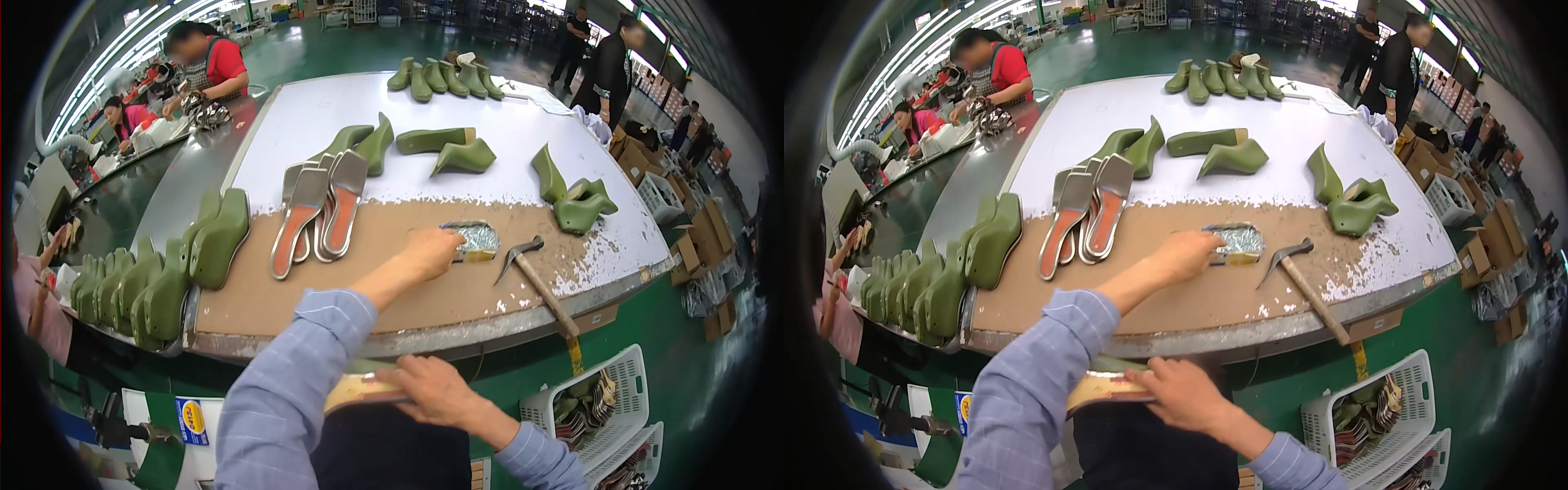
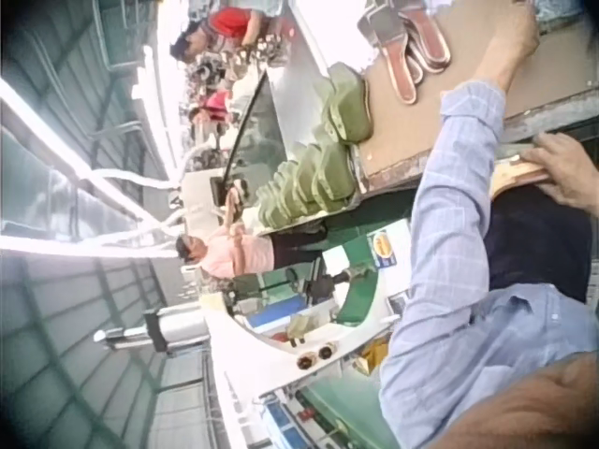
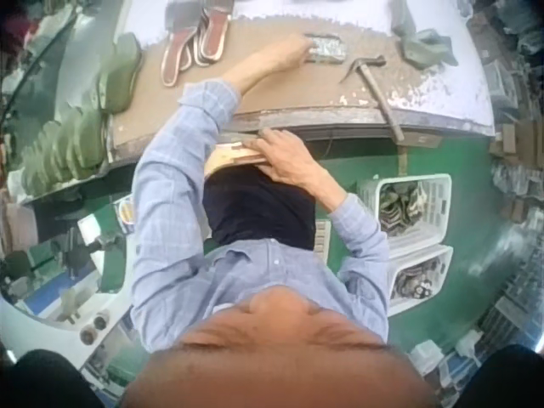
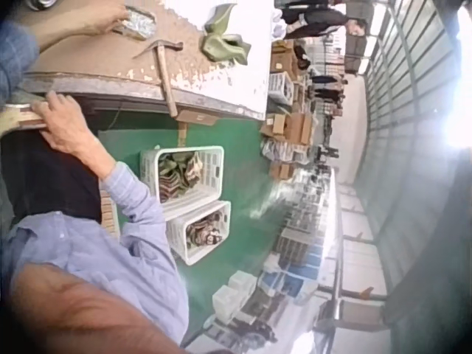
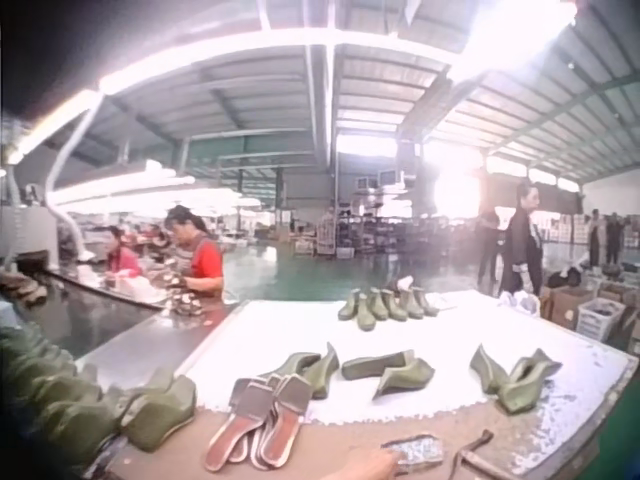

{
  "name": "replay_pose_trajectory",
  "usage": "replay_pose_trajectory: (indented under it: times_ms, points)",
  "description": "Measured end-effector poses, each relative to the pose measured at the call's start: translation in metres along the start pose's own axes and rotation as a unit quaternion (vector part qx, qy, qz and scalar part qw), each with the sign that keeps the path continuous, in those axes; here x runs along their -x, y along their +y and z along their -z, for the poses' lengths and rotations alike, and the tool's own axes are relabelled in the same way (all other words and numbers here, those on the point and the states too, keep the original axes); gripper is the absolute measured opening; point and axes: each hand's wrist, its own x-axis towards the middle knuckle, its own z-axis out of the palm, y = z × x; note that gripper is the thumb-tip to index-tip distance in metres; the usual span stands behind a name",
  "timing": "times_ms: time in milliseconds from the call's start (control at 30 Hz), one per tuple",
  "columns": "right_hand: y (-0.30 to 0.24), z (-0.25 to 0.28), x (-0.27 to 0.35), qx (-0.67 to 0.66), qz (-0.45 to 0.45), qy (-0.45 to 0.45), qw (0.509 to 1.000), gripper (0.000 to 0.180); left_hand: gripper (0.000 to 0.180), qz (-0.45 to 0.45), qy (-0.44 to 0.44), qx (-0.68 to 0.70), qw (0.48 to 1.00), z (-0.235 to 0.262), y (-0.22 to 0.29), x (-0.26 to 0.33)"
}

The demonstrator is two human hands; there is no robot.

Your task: The person assembles green rubber shoes by attaching soles to the uppers. They pick up a shoe upper and a sole, align them, and use a hammer to drive nails into the sole to secure it. The person repeats this process for multiple shoes, placing the finished products on a nearby table.

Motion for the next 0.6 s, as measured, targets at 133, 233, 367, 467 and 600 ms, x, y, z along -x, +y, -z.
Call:
replay_pose_trajectory:
  times_ms: [133,233,367,467,600]
  points:
    - [0.0,0.0,0.002,-0.027,-0.01,-0.006,1.0,0.07,0.028,0.063,-0.073,0.003,0.995,-0.014,-0.008,-0.02]
    - [0.003,-0.003,0.003,-0.037,-0.007,-0.003,0.999,0.066,0.029,0.086,-0.133,0.004,0.987,0.012,-0.018,-0.007]
    - [0.005,-0.002,0.002,-0.029,-0.008,-0.024,0.999,0.065,0.027,0.146,-0.202,0.101,0.963,0.029,-0.032,0.009]
    - [0.006,-0.004,0.005,-0.032,0.004,-0.009,0.999,0.066,0.025,0.176,-0.176,0.181,0.952,0.021,-0.035,0.019]
    - [0.006,0.002,0.001,-0.02,0.01,-0.002,1.0,0.069,0.024,0.087,-0.07,0.048,0.993,0.013,-0.029,0.017]
